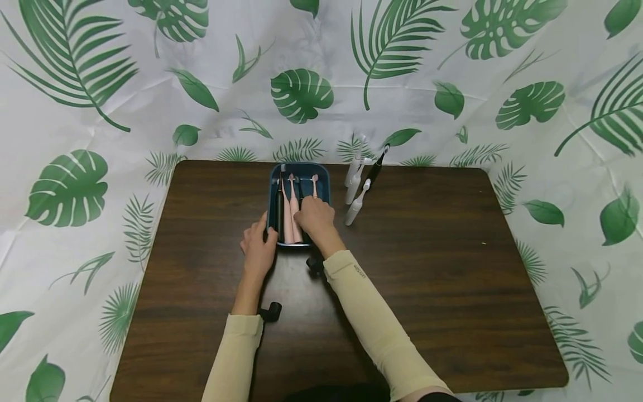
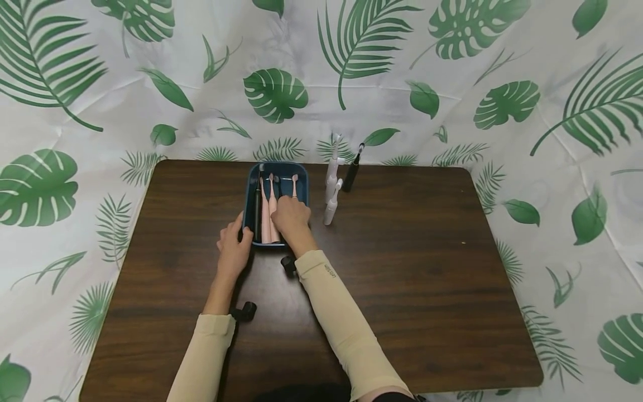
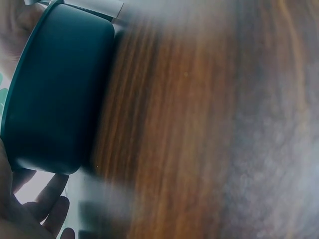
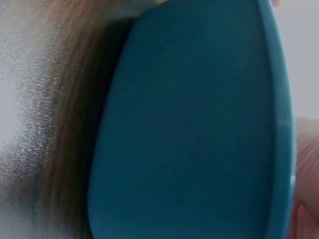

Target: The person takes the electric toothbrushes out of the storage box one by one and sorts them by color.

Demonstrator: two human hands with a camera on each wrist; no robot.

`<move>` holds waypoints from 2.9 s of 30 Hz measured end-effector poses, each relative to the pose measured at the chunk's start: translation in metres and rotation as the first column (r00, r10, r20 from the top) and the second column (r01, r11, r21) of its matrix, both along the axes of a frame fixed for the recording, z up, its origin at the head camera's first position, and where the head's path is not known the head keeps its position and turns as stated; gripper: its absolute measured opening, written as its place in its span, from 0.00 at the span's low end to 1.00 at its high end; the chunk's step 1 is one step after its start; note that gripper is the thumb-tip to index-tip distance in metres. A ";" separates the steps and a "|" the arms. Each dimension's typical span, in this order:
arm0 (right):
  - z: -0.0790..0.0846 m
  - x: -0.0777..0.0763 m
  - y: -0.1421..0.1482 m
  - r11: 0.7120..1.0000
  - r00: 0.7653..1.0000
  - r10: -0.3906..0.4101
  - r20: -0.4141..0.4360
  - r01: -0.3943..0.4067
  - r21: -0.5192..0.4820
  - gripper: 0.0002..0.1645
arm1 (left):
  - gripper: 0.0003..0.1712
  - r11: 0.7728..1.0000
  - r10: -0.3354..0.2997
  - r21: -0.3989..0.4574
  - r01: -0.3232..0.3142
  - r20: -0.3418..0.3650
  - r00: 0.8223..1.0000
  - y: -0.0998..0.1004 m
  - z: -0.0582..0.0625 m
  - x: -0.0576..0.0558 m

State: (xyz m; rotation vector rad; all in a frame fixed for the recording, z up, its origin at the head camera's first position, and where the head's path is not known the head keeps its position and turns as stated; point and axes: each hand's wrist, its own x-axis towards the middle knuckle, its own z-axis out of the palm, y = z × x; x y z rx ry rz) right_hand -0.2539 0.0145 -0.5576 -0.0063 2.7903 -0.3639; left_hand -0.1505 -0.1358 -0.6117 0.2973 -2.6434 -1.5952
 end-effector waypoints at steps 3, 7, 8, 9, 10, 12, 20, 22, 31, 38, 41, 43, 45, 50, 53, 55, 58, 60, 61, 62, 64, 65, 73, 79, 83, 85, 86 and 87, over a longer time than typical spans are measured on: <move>-0.001 0.001 0.000 1.000 1.000 0.007 0.009 -0.007 0.009 0.17 | 0.34 1.000 0.004 -0.001 -0.004 -0.002 1.000 0.000 0.000 0.001; 0.002 0.001 0.001 1.000 0.999 0.012 0.037 -0.013 0.016 0.18 | 0.34 1.000 0.002 -0.002 -0.002 -0.008 1.000 0.000 0.000 0.002; 0.003 0.001 0.001 1.000 0.999 0.011 0.044 -0.012 0.018 0.17 | 0.34 1.000 0.000 -0.003 0.000 -0.012 1.000 0.000 0.000 0.001; 0.004 0.001 0.001 1.000 0.999 0.009 0.050 -0.010 0.018 0.17 | 0.34 1.000 0.000 -0.003 0.000 -0.013 1.000 0.000 0.000 0.001; 0.004 0.001 0.001 1.000 0.998 0.008 0.057 -0.009 0.019 0.17 | 0.34 1.000 -0.001 -0.005 0.001 -0.011 1.000 0.000 -0.001 0.001; 0.005 0.001 0.001 1.000 0.998 0.004 0.062 -0.005 0.021 0.23 | 0.34 1.000 -0.001 -0.006 0.001 -0.007 1.000 0.000 -0.001 0.001; 0.008 0.005 0.003 0.999 1.000 -0.029 0.010 0.029 -0.038 0.33 | 0.34 1.000 -0.004 -0.007 0.004 -0.007 1.000 0.000 -0.001 0.000; 0.008 0.006 0.004 0.998 1.000 -0.024 0.010 0.024 -0.052 0.34 | 0.34 1.000 -0.005 -0.007 0.005 -0.003 1.000 0.000 -0.001 0.000; 0.010 0.017 0.011 0.986 0.999 0.001 -0.040 -0.007 -0.165 0.36 | 0.34 1.000 -0.005 -0.020 0.005 -0.002 1.000 0.001 -0.001 -0.001; 0.012 0.030 0.019 0.962 0.992 -0.014 -0.127 -0.022 -0.272 0.18 | 0.34 0.999 0.010 -0.036 -0.011 -0.035 0.999 0.002 -0.001 -0.001; 0.012 0.037 0.022 0.951 0.984 -0.022 -0.179 -0.035 -0.306 0.19 | 0.34 0.999 0.012 -0.039 -0.013 -0.041 0.999 0.002 -0.001 0.000; 0.013 0.041 0.023 0.943 0.977 -0.026 -0.211 -0.046 -0.329 0.21 | 0.33 0.999 0.011 -0.044 -0.013 -0.044 0.999 0.001 -0.001 0.000; 0.015 0.044 0.024 0.937 0.970 -0.036 -0.242 -0.051 -0.345 0.22 | 0.33 0.999 0.012 -0.045 -0.014 -0.049 0.999 0.001 -0.001 0.001; 0.024 0.054 0.028 0.912 0.939 -0.076 -0.336 -0.070 -0.403 0.23 | 0.32 0.999 0.014 -0.037 -0.016 -0.055 0.998 0.002 -0.002 0.002; 0.031 0.061 0.033 0.890 0.915 -0.090 -0.393 -0.104 -0.445 0.22 | 0.32 0.999 0.017 -0.032 -0.018 -0.054 0.998 0.003 -0.002 0.002; 0.036 0.066 0.037 0.875 0.899 -0.100 -0.427 -0.124 -0.467 0.21 | 0.32 0.999 0.019 -0.035 -0.021 -0.052 0.998 0.003 -0.002 0.002; 0.040 0.074 0.045 0.866 0.878 -0.114 -0.466 -0.142 -0.480 0.22 | 0.32 0.999 0.025 -0.039 -0.028 -0.055 0.998 0.004 0.000 0.001; 0.041 0.078 0.050 0.856 0.868 -0.125 -0.481 -0.150 -0.494 0.23 | 0.33 0.999 0.029 -0.041 -0.031 -0.055 0.998 0.004 0.000 0.002; 0.041 0.081 0.053 0.850 0.865 -0.133 -0.483 -0.151 -0.504 0.23 | 0.33 0.999 0.030 -0.041 -0.032 -0.054 0.998 0.004 0.000 0.002; 0.041 0.083 0.056 0.843 0.863 -0.142 -0.484 -0.151 -0.517 0.23 | 0.33 0.999 0.029 -0.039 -0.031 -0.053 0.998 0.004 0.001 0.002; 0.040 0.087 0.062 0.826 0.861 -0.161 -0.482 -0.150 -0.543 0.23 | 0.33 0.999 0.027 -0.036 -0.029 -0.050 0.998 0.004 0.001 0.001; 0.039 0.089 0.065 0.821 0.859 -0.167 -0.484 -0.150 -0.551 0.22 | 0.32 0.999 0.026 -0.035 -0.028 -0.050 0.998 0.005 0.001 0.001; 0.038 0.100 0.086 0.830 0.818 -0.177 -0.548 -0.175 -0.529 0.23 | 0.33 0.999 0.024 -0.031 -0.026 -0.054 0.998 0.006 -0.001 0.001; 0.038 0.112 0.104 0.806 0.797 -0.214 -0.564 -0.181 -0.563 0.23 | 0.33 1.000 0.023 -0.019 -0.024 -0.047 0.999 0.006 0.001 0.001; 0.036 0.117 0.115 0.784 0.790 -0.250 -0.559 -0.173 -0.596 0.23 | 0.33 0.999 0.026 -0.020 -0.027 -0.049 0.998 0.006 0.000 0.000; 0.034 0.119 0.121 0.772 0.790 -0.274 -0.548 -0.159 -0.616 0.23 | 0.33 0.999 0.027 -0.025 -0.029 -0.053 0.998 0.006 -0.001 -0.001; 0.033 0.120 0.123 0.766 0.790 -0.286 -0.542 -0.151 -0.625 0.23 | 0.33 0.999 0.026 -0.025 -0.028 -0.053 0.998 0.006 -0.002 0.000; 0.032 0.120 0.126 0.758 0.790 -0.299 -0.536 -0.145 -0.636 0.23 | 0.33 0.999 0.025 -0.026 -0.027 -0.053 0.998 0.006 -0.002 0.000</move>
